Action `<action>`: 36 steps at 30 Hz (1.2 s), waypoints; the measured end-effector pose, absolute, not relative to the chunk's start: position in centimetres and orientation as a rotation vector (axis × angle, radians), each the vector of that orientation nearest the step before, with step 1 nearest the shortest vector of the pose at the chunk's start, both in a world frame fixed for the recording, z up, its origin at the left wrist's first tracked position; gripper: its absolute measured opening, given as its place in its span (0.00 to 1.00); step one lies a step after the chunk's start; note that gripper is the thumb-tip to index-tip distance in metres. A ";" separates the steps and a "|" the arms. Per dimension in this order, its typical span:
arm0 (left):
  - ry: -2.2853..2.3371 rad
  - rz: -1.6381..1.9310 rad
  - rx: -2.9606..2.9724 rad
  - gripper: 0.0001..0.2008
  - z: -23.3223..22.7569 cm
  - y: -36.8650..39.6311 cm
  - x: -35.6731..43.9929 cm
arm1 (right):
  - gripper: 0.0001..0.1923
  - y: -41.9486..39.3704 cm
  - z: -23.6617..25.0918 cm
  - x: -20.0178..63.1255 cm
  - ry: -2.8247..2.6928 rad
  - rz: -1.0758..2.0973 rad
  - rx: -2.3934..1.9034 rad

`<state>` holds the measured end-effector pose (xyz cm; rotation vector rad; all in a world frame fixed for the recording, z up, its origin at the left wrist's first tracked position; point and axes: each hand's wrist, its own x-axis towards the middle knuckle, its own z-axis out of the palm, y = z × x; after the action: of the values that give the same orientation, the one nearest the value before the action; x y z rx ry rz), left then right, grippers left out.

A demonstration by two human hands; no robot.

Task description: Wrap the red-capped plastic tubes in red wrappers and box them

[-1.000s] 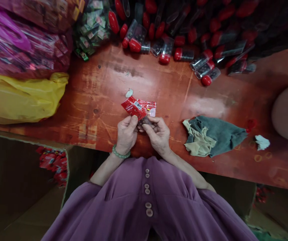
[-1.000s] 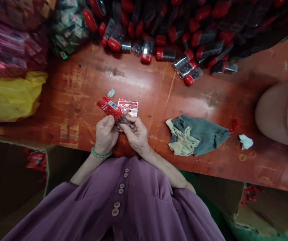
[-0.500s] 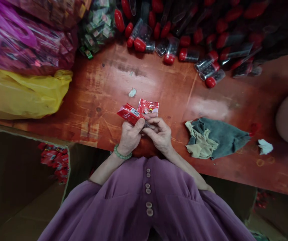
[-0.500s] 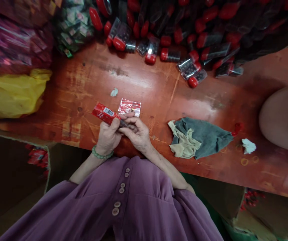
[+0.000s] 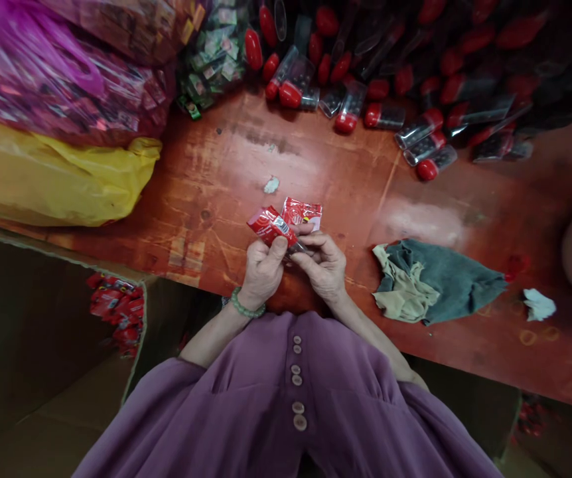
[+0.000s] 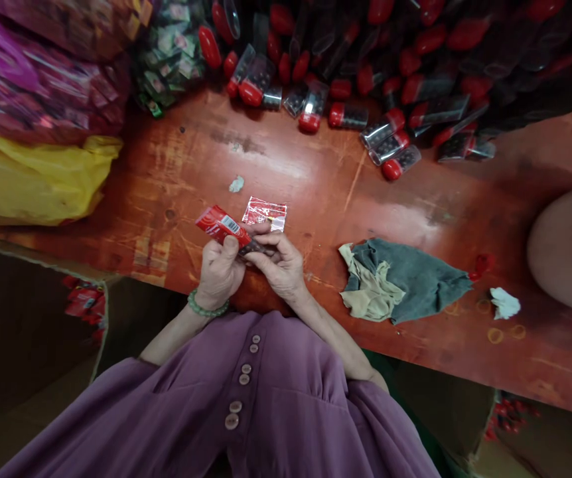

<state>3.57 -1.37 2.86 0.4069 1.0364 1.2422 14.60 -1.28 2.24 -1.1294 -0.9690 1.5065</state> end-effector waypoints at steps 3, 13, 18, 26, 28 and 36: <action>0.972 1.236 0.495 0.21 2.5 -1.2 3.5 | 0.17 -1.0 1.9 14.9 -0.988 1.511 -1.133; 0.926 1.302 0.457 0.19 3.2 -0.8 4.2 | 0.14 -0.2 1.1 15.2 -0.935 1.640 -1.047; 0.868 1.247 0.535 0.18 2.5 -1.1 5.2 | 0.15 0.0 1.0 15.4 -0.848 1.652 -1.058; 0.843 1.399 0.605 0.28 3.6 -0.7 3.4 | 0.16 0.7 0.6 15.8 -0.726 1.711 -0.979; 0.881 1.404 0.596 0.27 3.8 -0.4 3.2 | 0.16 0.8 0.7 15.7 -0.704 1.738 -0.954; 0.961 1.385 0.587 0.30 3.1 0.2 4.7 | 0.16 0.5 1.0 14.8 -0.619 1.802 -0.927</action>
<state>4.67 0.23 3.10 0.5874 0.9614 1.3845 14.82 0.54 0.98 -0.9273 -0.6192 1.8015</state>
